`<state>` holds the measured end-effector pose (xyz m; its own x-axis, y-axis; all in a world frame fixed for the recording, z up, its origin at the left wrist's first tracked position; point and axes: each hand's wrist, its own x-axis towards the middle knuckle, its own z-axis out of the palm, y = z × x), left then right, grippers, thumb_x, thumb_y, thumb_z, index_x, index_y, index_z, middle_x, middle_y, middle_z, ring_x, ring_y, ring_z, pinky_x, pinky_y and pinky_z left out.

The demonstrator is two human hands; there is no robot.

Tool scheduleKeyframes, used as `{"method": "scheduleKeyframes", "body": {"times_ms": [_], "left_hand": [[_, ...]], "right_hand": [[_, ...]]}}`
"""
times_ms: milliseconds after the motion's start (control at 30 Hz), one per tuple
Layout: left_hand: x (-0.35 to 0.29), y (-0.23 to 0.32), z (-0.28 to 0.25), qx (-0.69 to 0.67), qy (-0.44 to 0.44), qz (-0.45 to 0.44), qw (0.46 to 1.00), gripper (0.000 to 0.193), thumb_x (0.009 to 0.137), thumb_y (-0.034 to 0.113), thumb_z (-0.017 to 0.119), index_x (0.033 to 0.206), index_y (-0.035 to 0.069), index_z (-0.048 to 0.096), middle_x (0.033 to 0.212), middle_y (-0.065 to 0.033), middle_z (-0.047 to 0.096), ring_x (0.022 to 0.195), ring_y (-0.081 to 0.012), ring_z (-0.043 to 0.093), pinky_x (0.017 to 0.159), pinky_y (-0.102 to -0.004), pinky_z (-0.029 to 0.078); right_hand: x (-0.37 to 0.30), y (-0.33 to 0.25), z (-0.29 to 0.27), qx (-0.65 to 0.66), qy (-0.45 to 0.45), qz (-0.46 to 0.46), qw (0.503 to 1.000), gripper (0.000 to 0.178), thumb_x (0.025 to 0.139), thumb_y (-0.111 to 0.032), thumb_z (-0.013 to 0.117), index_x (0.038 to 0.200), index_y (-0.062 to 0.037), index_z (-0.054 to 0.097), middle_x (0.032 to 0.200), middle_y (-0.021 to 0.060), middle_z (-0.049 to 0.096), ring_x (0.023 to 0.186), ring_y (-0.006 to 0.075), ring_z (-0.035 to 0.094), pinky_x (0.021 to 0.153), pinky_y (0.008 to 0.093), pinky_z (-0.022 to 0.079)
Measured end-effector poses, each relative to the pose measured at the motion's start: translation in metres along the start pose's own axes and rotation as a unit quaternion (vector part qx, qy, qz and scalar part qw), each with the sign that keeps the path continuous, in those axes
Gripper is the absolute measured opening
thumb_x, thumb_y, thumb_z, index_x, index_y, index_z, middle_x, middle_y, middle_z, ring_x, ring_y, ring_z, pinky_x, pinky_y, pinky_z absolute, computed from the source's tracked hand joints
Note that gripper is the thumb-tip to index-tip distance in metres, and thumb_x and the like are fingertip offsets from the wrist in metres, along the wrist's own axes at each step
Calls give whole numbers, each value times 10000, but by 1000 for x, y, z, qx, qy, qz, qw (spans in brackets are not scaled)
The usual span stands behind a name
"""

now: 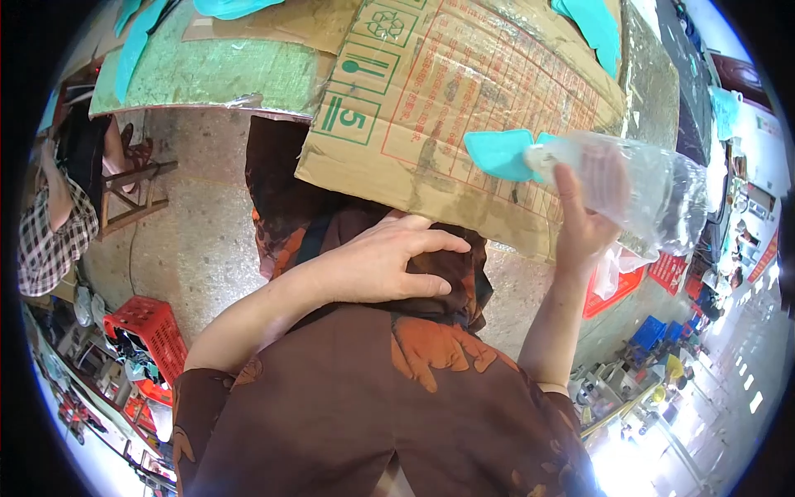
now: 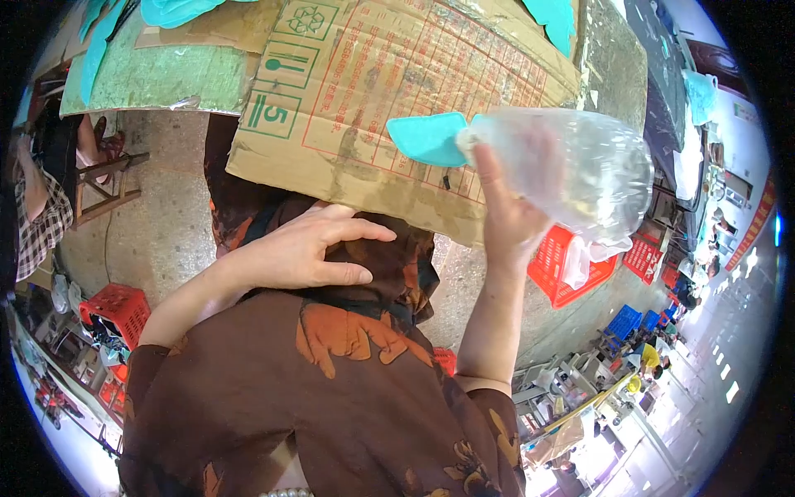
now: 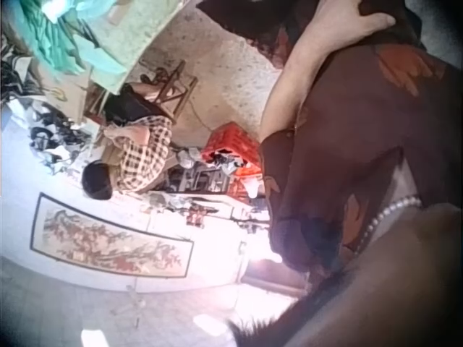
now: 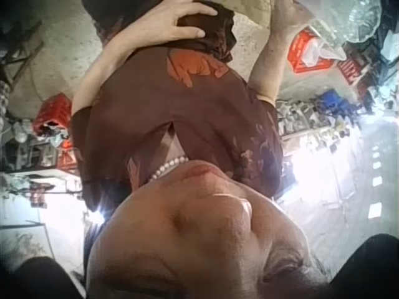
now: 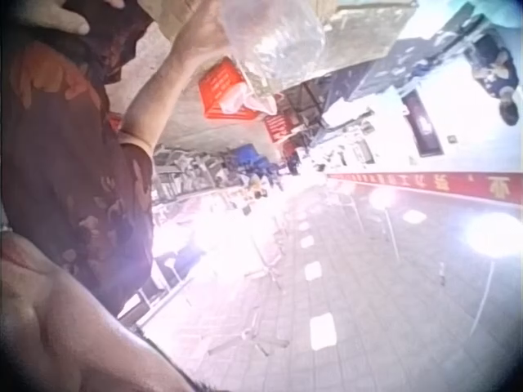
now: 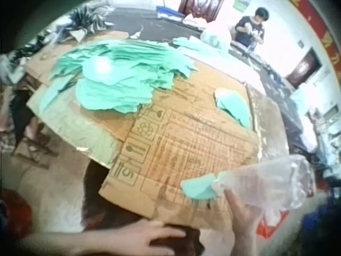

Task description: Applying glue to individual shoe material components using a plastic bottle applicator at a workbench.

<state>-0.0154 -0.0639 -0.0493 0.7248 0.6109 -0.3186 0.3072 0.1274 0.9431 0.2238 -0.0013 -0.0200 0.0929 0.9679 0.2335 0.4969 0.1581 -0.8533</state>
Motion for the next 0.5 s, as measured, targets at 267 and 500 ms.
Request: {"method": "scheduleKeyframes", "body": {"times_ms": [267,500], "left_hand": [[1,-10,4,-9,33,24,999,552,824,376,670,1297,115,558,1301,-162,507,1276,-371,399,1072,-432,326],[3,-14,1,-17,14,23,1000,531,856,371,671,1315,138,544,1301,-155,521,1249,-328,446,1063,-412,334]], "right_hand": [[15,-4,8,55,-13,35,998,565,767,-38,795,1250,22,508,1170,106,595,1099,196,555,944,330,461],[-5,-11,20,14,-17,-22,1000,528,769,-37,796,1219,36,530,1141,107,604,1061,203,576,925,331,469]]}}
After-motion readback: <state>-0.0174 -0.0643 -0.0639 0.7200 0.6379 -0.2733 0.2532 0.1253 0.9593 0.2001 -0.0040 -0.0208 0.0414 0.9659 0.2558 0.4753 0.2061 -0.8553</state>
